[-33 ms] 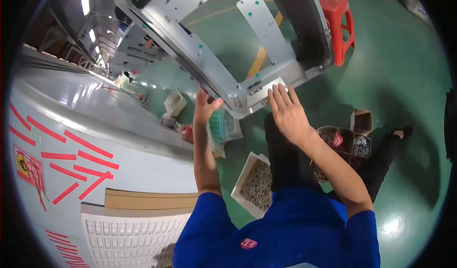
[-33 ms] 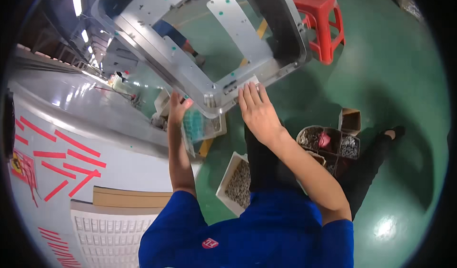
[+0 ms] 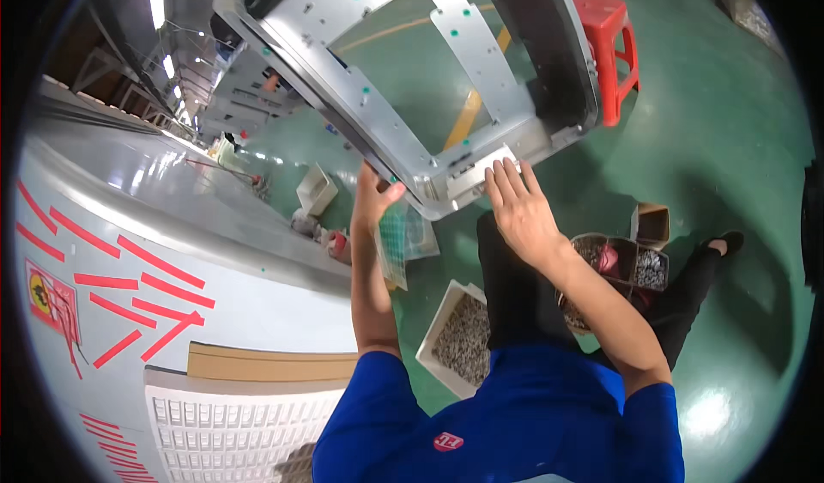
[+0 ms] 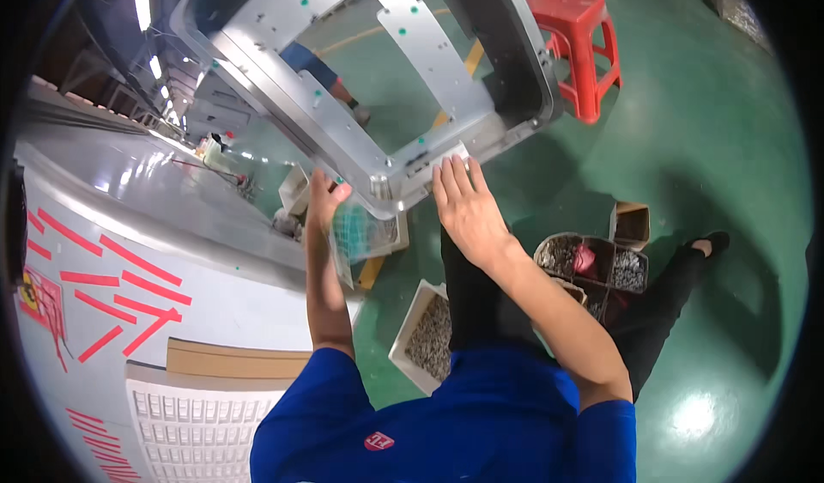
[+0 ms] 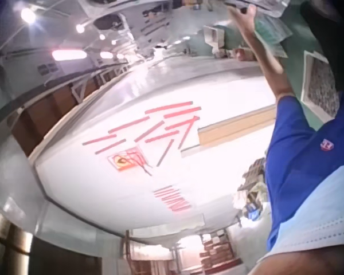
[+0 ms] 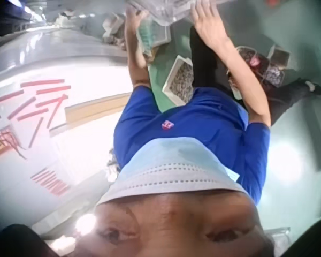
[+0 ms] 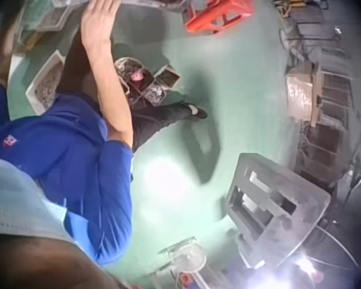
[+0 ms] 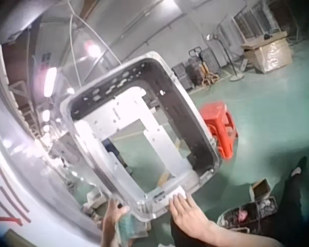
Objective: Applying green adhesive dot stickers to specific holes or points on a large metal enclosure frame.
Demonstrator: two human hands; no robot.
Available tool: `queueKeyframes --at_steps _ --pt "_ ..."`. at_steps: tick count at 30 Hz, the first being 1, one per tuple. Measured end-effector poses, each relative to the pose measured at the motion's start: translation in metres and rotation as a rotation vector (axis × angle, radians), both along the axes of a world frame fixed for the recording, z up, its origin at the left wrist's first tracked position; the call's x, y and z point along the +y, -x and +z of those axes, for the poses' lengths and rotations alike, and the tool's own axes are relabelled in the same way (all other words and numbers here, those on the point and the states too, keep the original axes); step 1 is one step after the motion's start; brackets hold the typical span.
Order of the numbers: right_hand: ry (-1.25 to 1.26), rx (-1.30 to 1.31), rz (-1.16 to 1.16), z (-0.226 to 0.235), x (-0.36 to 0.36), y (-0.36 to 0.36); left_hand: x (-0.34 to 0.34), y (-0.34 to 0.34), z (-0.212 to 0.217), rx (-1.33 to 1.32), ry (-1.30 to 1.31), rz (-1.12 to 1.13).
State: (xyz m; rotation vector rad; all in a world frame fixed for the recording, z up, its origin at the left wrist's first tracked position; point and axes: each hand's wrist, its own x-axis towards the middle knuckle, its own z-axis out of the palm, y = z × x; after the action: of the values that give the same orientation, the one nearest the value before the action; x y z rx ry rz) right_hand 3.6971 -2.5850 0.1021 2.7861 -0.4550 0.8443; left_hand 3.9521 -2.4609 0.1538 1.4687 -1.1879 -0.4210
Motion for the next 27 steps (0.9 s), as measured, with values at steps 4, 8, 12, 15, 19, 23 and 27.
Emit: queueKeyframes --at_steps 4,8,12,15,19,23,27 --pt "-0.046 -0.032 0.004 -0.001 -0.001 0.005 -0.001 0.007 0.001 0.064 -0.002 -0.034" --pt "-0.08 -0.072 0.023 -0.005 -0.005 0.013 -0.006 0.018 0.002 -0.026 0.057 -0.06" --pt "-0.14 -0.104 0.037 -0.003 -0.006 0.021 -0.008 0.021 -0.002 -0.087 0.032 -0.035" --pt "-0.146 -0.138 0.048 -0.003 -0.006 0.025 -0.006 0.04 0.009 -0.052 0.029 -0.028" --pt "-0.209 -0.195 0.082 0.0 -0.006 0.033 -0.002 0.05 0.008 -0.119 0.066 -0.022" --pt "-0.28 -0.251 0.131 -0.001 -0.012 0.038 0.005 0.067 0.014 -0.191 0.014 0.022" --pt "-0.35 -0.302 0.18 -0.006 -0.023 0.048 0.005 0.094 0.019 -0.261 -0.081 0.134"
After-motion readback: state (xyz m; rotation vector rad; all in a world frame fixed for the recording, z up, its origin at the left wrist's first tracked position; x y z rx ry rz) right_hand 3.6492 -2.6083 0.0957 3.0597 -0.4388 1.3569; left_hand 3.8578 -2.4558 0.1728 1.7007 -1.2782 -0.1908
